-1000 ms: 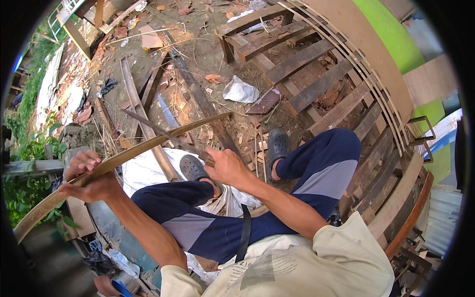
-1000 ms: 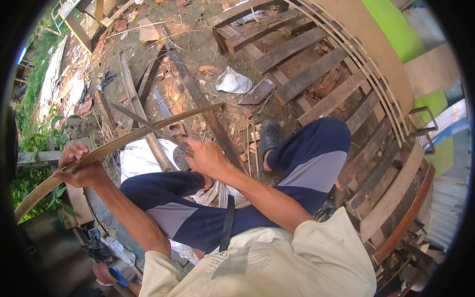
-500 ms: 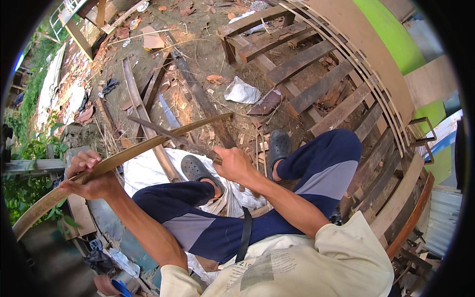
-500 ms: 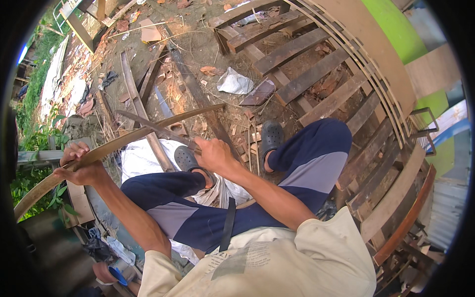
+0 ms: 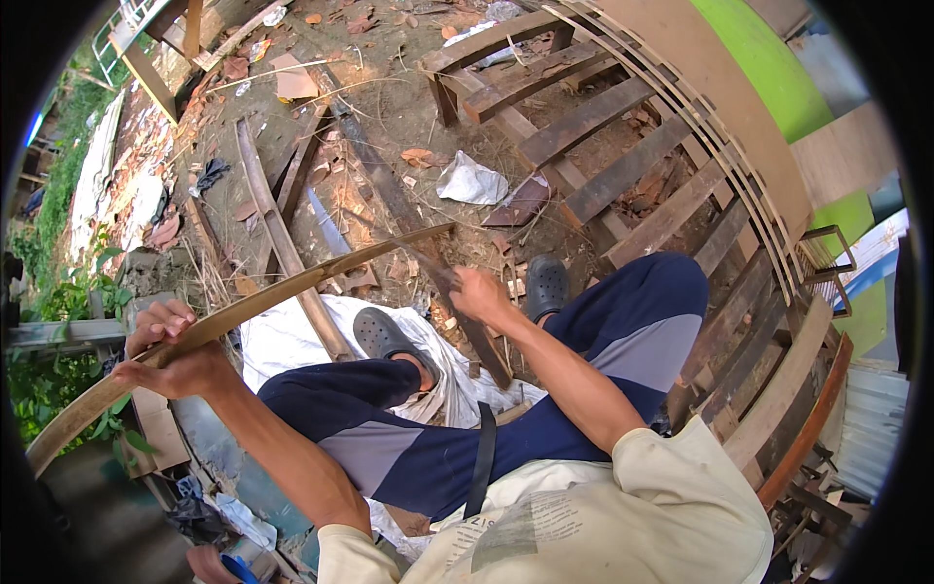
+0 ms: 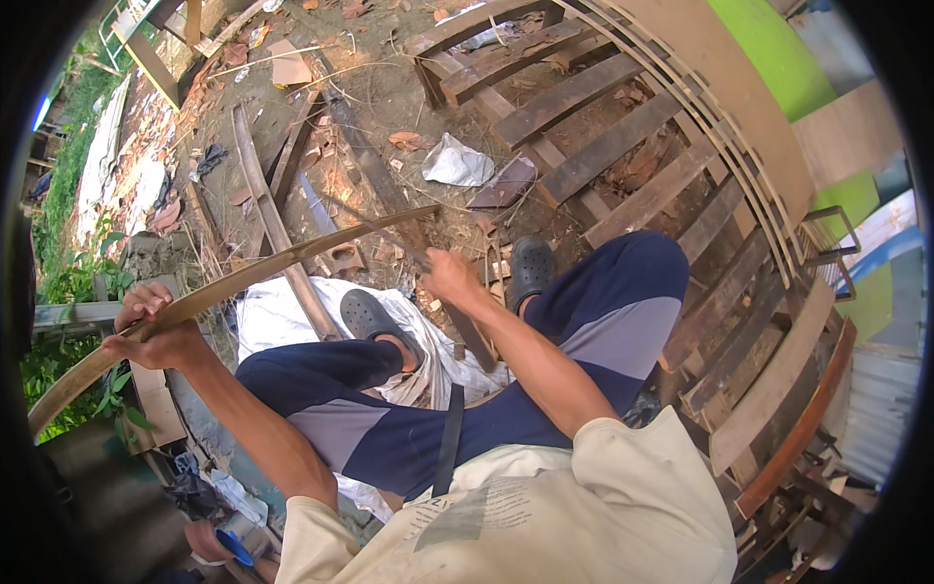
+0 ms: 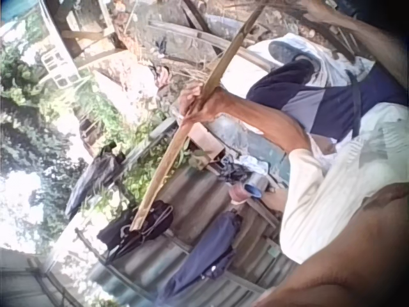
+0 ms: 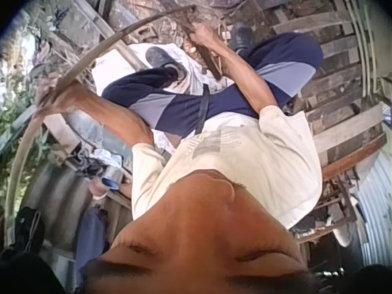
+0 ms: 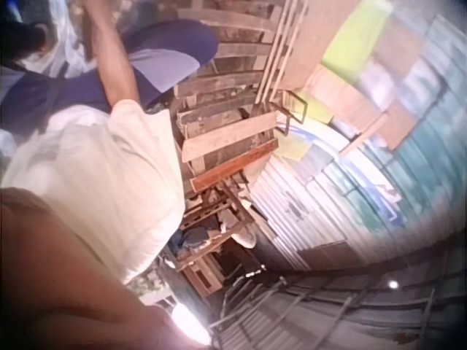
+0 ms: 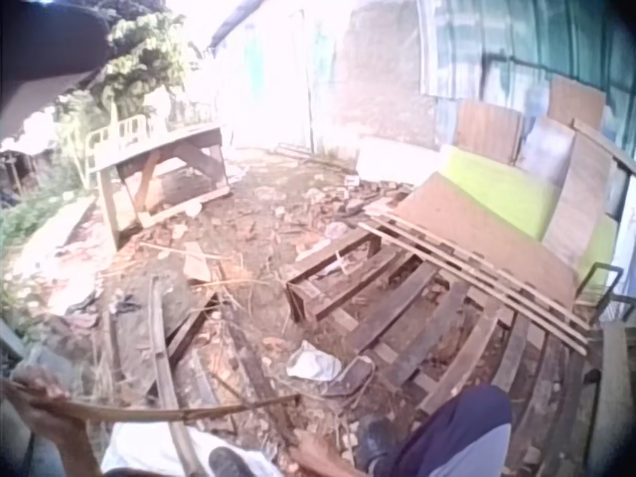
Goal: The person sits on the ground and uses a knife to shave thin strips from a long wooden stick. They repeatedly draw the blade along the stick to remove shavings, occasionally rotating the stick to work different sides.
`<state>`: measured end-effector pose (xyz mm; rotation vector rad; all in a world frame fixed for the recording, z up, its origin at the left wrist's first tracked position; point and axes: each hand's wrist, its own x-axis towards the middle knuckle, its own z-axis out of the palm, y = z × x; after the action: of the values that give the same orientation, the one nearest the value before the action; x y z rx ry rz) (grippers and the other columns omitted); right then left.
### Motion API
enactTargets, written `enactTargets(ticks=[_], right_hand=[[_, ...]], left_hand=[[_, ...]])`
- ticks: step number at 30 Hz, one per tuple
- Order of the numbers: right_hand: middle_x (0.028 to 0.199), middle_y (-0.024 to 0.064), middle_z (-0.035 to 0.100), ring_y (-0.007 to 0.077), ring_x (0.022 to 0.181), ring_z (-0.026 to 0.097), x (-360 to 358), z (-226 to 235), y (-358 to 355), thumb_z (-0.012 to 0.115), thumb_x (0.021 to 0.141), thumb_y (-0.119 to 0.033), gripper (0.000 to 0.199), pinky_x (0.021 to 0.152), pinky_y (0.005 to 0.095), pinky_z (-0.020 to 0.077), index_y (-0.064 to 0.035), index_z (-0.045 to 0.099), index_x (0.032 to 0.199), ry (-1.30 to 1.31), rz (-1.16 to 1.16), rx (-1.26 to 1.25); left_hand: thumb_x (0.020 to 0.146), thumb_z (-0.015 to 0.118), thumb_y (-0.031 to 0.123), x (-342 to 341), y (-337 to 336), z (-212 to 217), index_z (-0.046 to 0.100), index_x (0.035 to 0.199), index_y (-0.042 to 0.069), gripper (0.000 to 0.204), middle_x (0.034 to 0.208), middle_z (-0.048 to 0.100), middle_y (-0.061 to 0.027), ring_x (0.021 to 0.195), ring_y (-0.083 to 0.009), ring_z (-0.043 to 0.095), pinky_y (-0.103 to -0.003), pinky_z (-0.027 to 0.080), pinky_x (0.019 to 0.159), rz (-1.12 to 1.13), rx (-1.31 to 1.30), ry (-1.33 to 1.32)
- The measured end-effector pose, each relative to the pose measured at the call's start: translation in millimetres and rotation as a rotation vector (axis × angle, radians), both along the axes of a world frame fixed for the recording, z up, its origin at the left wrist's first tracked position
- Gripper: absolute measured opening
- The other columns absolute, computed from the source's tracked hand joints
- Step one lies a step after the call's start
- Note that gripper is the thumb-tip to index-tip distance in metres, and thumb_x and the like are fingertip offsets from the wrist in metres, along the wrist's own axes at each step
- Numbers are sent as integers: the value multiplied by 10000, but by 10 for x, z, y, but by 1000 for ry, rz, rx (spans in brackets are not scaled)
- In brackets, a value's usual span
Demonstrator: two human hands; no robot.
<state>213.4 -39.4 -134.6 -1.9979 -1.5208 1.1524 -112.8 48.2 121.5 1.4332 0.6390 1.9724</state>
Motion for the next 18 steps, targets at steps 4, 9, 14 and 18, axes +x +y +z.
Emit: enactTargets(ticks=[4, 9, 14, 18], right_hand=[[1013, 276, 687, 400, 1001, 676, 548, -825, 26, 642, 781, -168, 310, 844, 474, 545, 5, 692, 1033, -204, -66, -351], [1027, 282, 683, 413, 1016, 666, 697, -1055, -43, 651, 770, -184, 349, 855, 480, 538, 11, 684, 1058, -172, -125, -420], [898, 298, 668, 444, 901, 664, 100, -363, 125, 639, 763, -210, 295, 798, 508, 525, 6, 642, 963, 47, -21, -54], [792, 258, 667, 442, 799, 663, -12, -330, 173, 637, 761, -206, 286, 753, 507, 526, -13, 638, 973, 34, 16, 130]], left_hand=[[945, 388, 696, 30, 33, -12, 613, 720, 73, 700, 623, 407, -32, 587, -167, 439, -283, 373, 518, 42, -7, -39], [941, 402, 696, 52, 124, 26, 626, 715, 77, 696, 619, 400, -25, 591, -161, 434, -283, 357, 522, 24, -11, -28], [923, 413, 719, 10, 167, 23, 604, 702, 68, 713, 615, 394, -19, 588, -156, 426, -285, 333, 523, 64, -36, -53], [902, 416, 748, -29, 170, 36, 552, 683, 56, 738, 612, 395, -20, 579, -153, 426, -285, 351, 526, 146, -77, -47]])
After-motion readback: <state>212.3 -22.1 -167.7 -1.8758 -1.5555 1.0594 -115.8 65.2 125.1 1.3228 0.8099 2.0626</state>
